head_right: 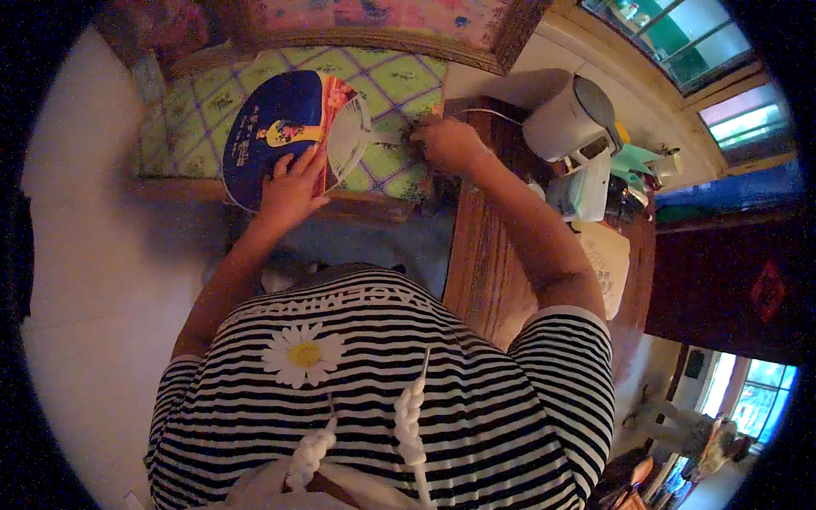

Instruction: The person wipes down a wooden table, a cardboard box, a plastic fan, and a small framed picture with a grey cloth.

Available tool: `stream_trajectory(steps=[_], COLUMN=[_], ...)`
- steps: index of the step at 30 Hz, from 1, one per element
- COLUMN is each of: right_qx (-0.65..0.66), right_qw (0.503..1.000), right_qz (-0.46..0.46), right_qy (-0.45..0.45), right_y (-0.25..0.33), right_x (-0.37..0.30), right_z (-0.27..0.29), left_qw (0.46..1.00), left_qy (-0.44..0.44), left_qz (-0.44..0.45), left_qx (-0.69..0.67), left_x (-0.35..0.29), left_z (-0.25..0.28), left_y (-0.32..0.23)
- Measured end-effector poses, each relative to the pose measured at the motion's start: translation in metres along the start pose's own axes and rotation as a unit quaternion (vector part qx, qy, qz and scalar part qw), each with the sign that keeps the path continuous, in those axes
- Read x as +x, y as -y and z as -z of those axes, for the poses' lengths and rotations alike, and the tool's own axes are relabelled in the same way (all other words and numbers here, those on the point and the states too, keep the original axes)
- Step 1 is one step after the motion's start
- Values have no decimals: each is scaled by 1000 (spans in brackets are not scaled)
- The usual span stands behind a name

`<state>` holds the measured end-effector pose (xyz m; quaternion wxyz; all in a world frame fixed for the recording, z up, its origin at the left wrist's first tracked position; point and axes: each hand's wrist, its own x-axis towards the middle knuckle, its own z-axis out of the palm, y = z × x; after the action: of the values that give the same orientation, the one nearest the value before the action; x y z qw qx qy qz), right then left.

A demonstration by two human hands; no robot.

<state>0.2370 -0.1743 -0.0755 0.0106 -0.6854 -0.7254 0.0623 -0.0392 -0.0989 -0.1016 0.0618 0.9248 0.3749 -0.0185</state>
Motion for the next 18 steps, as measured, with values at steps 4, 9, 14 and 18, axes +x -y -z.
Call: stream_trajectory(steps=[4, 9, 14, 18], right_qx=[-20, 54, -61, 227], right_qw=[1000, 998, 995, 952], right_qz=[-4, 22, -76, -128], right_qy=[10, -39, 29, -163], right_y=[24, -9, -63, -81], right_x=[31, -4, -65, -84], right_z=[-20, -10, -2, -8], left_qw=[1000, 1000, 1000, 1000], left_qy=[-7, -16, 4, -17], left_qz=[-16, -6, 8, -3], left_qx=[-3, -22, 9, 15], left_x=[1, 2, 3, 3], left_z=[0, -6, 2, -2], left_y=[-3, 3, -4, -1])
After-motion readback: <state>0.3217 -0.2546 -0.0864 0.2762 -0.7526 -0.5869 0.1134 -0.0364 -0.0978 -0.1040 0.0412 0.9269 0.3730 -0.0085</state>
